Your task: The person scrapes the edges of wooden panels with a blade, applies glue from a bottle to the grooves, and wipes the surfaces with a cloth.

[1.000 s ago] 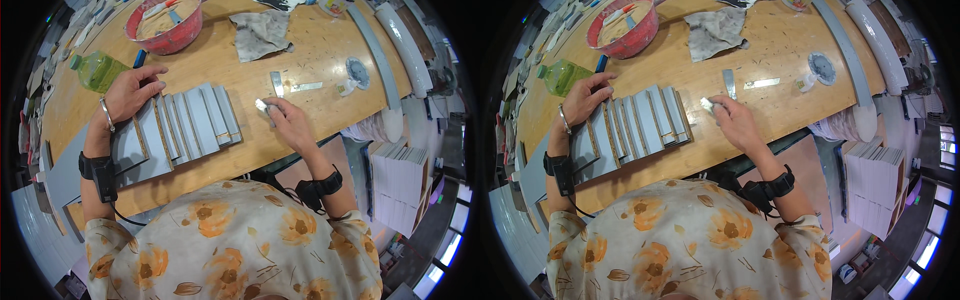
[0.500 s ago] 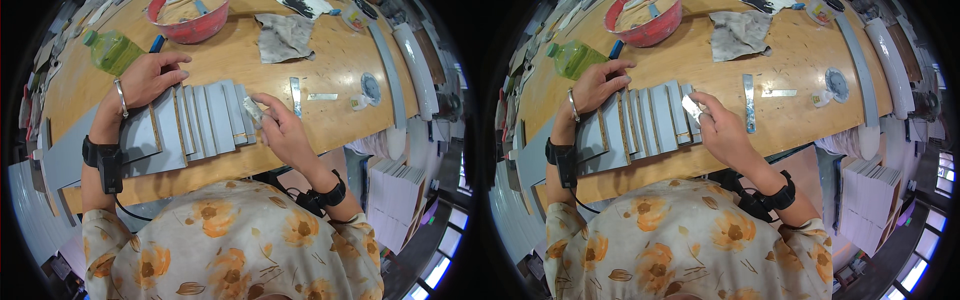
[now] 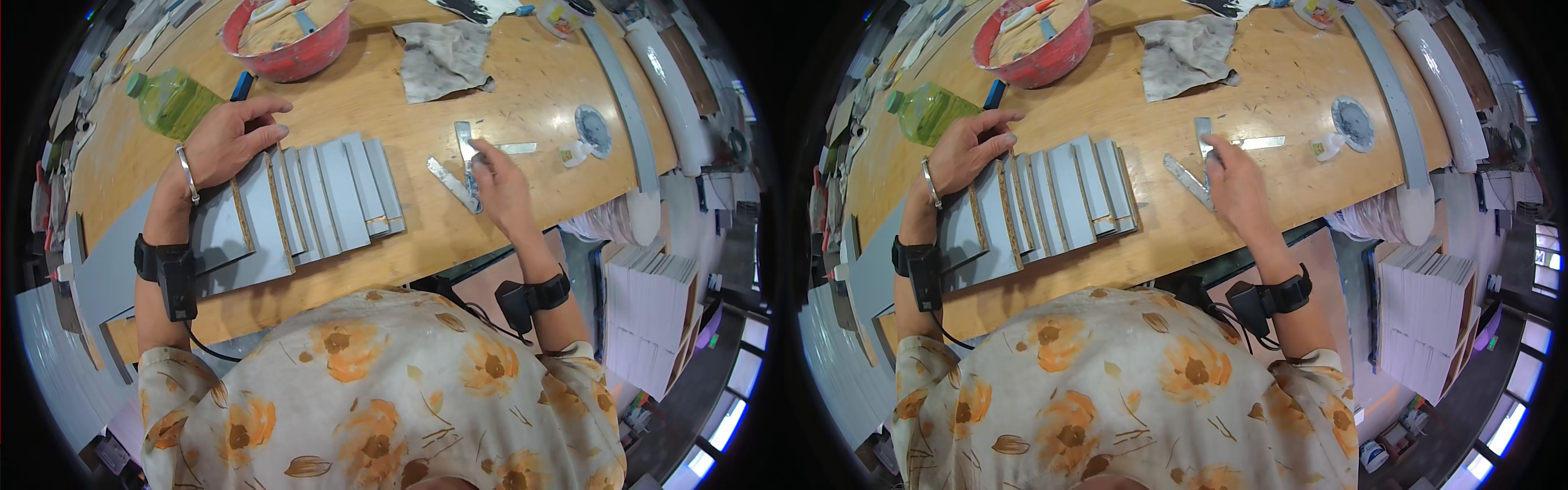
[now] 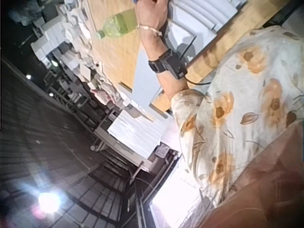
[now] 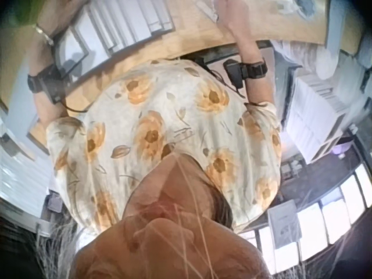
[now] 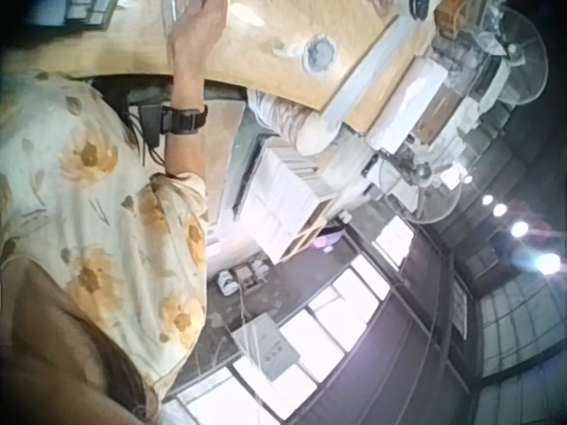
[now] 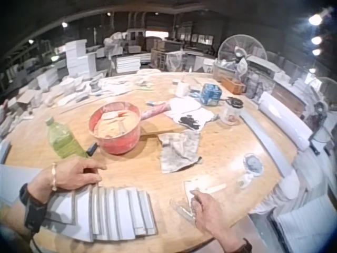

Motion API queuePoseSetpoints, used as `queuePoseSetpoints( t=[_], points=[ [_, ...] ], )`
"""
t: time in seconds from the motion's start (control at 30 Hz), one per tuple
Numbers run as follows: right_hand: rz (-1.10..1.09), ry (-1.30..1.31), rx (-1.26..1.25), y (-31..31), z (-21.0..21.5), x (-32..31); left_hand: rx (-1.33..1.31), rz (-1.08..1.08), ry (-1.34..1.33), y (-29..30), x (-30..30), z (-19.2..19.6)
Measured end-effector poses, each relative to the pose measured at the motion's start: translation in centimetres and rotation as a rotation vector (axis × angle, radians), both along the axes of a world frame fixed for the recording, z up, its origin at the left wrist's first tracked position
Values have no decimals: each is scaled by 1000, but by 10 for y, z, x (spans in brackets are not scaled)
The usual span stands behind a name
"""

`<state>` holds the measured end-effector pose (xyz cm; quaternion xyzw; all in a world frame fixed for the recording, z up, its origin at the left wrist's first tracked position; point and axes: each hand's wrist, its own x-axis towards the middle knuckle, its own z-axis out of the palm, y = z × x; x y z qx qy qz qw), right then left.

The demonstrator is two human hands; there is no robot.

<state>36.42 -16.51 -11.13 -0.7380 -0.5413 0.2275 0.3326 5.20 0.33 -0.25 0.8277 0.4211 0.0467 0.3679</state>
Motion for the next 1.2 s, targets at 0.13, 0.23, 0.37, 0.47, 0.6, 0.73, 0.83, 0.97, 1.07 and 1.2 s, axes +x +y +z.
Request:
queuePoseSetpoints(
  t=[0.13, 0.23, 0.37, 0.47, 0.6, 0.73, 0.83, 0.97, 1.07, 1.2],
  points=[
    [-53, -182, 81, -1, 3, 39, 26, -2, 26, 1, -2, 0],
    [-12, -386, 79, -5, -3, 60, 19, -1, 34, 0, -1, 3],
    [-29, -473, 167, 3, -6, 60, 6, 4, 35, 0, -1, 3],
    [-20, -483, -102, 8, 1, 59, -8, 10, 6, 0, -2, 0],
    [-7, -625, -223, 8, 3, 63, 5, 1, 9, -2, 1, 4],
    [40, -500, -271, 9, 12, 60, -31, 40, -42, -3, -3, 2],
    [-36, 94, -179, 2, 14, 45, 8, -15, -28, 0, -1, 2],
    [53, 726, -271, 3, 45, -2, -14, 10, -26, -1, -2, 0],
    [392, 710, -244, 3, 47, -23, -19, 16, -16, -1, -1, 2],
    [524, 652, -234, 4, 49, -42, 4, -9, 4, 1, -1, 1]
  ],
)
